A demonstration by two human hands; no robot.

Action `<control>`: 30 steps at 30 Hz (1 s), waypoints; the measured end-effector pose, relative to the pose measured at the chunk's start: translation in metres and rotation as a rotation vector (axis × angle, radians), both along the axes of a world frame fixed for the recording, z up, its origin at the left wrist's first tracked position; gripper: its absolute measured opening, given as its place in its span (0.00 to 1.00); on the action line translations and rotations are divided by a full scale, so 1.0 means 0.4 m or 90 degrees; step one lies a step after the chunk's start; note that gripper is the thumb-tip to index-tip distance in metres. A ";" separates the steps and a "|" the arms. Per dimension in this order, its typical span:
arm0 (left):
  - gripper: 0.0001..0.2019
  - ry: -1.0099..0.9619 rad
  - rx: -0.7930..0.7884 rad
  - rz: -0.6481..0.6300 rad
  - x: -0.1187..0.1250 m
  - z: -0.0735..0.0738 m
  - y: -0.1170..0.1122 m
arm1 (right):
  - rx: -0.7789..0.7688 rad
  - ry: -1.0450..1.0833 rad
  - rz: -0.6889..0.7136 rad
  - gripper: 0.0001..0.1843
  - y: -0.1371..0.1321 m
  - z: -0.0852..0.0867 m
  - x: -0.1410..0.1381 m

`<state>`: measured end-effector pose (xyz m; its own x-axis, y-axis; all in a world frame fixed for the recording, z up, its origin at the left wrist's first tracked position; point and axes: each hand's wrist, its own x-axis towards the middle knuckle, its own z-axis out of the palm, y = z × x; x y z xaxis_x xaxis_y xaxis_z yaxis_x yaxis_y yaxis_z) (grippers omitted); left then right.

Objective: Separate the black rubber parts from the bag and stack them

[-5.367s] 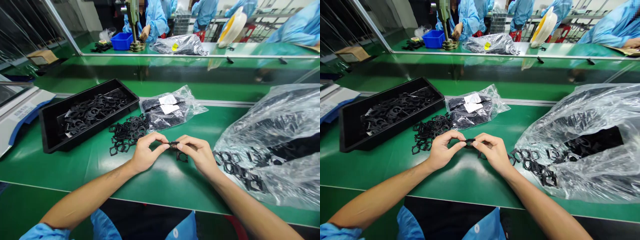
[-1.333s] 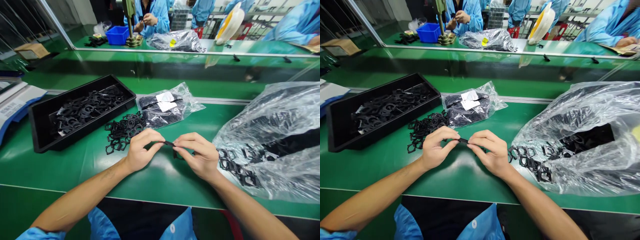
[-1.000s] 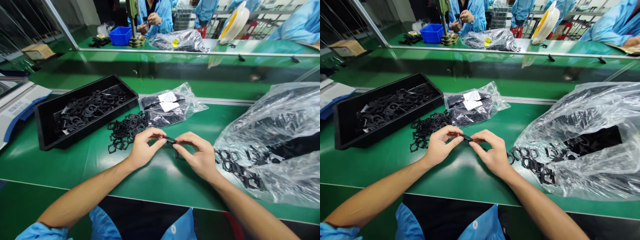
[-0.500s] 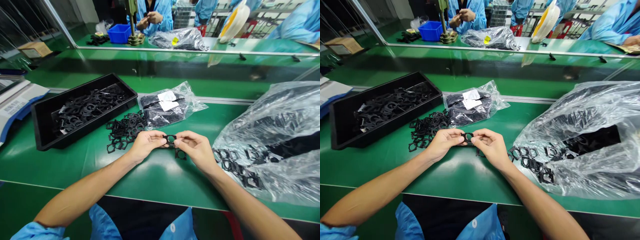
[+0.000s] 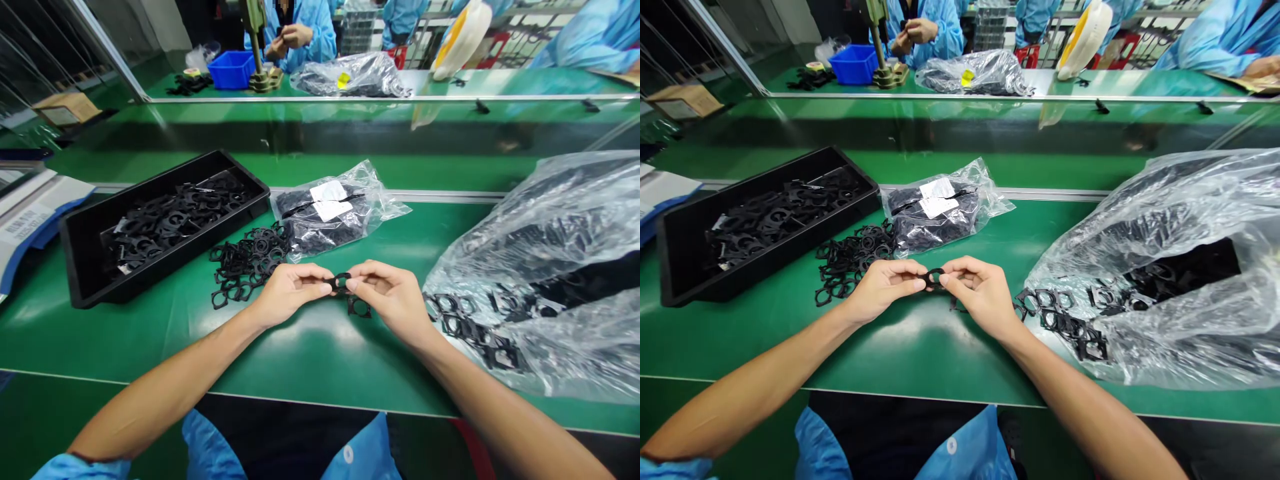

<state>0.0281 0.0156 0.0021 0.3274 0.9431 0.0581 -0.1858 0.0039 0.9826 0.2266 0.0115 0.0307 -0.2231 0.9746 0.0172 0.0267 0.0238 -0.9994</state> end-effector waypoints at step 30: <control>0.16 -0.152 -0.212 -0.152 -0.006 0.024 0.004 | -0.176 0.117 0.014 0.16 0.013 0.000 -0.010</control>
